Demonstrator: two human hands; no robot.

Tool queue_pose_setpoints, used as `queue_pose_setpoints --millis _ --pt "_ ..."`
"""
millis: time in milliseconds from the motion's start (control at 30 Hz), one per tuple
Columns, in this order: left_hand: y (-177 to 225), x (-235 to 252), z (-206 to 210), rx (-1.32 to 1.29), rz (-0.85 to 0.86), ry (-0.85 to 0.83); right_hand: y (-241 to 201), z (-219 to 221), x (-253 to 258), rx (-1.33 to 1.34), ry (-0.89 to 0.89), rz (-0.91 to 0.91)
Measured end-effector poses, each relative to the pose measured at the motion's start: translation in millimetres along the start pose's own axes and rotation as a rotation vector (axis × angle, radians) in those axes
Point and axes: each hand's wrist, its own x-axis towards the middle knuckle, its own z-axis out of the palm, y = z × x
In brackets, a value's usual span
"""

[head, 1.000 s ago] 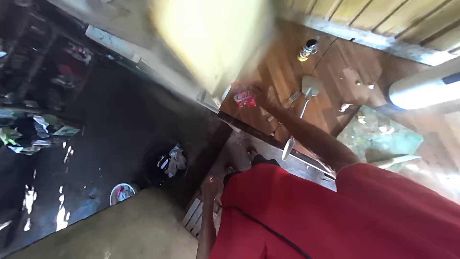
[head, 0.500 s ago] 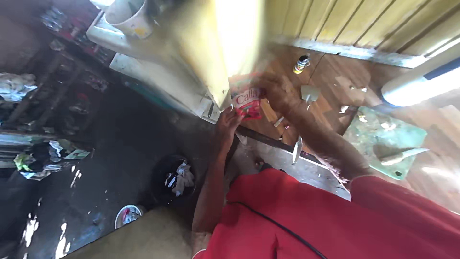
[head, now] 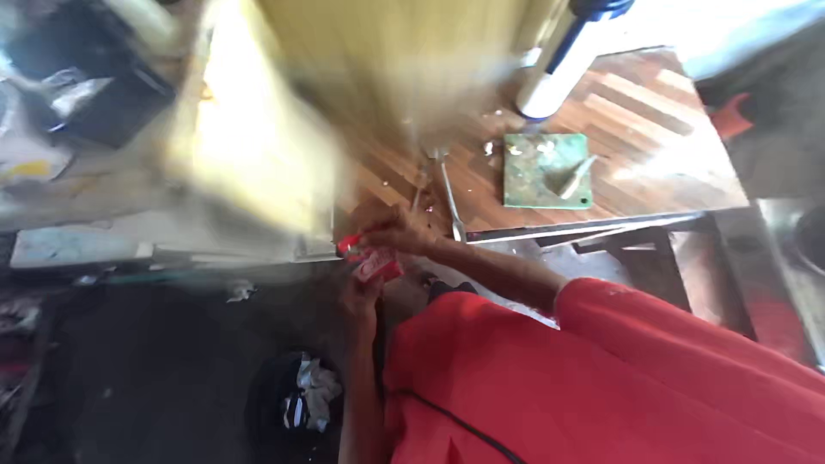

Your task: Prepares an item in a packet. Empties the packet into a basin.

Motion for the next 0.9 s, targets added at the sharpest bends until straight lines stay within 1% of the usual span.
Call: queue_pose_setpoints --millis 67,100,167,233,300,367,467,533,700,800,900 --pt "-11 -10 4 0.026 0.001 0.006 10 0 -20 0.023 0.013 0.036" --pt "-15 -15 5 0.042 -0.019 -0.018 14 -2 -31 0.029 0.021 0.063" --pt "-21 -22 10 0.04 -0.073 -0.111 21 -11 -53 0.016 0.039 0.102" --pt "-26 -27 23 0.026 -0.113 -0.211 28 -25 -78 -0.051 0.085 0.129" --pt "-28 -29 40 0.038 -0.175 -0.305 31 -38 -108 -0.152 0.179 0.181" --pt "-29 -28 65 0.11 -0.239 -0.41 32 -52 -138 -0.209 0.316 0.218" --pt "-30 -25 108 0.212 -0.32 -0.553 23 -81 -176 -0.165 0.525 0.32" --pt "-31 -25 135 0.195 -0.371 -0.608 24 -107 -197 -0.098 0.61 0.337" --pt "-39 -20 203 0.068 -0.447 -0.656 33 -183 -228 0.115 0.739 0.269" --pt "-52 -9 244 -0.031 -0.5 -0.685 37 -239 -239 0.253 0.751 0.209" --pt "-67 -3 292 -0.065 -0.517 -0.703 36 -300 -254 0.306 0.816 0.237"
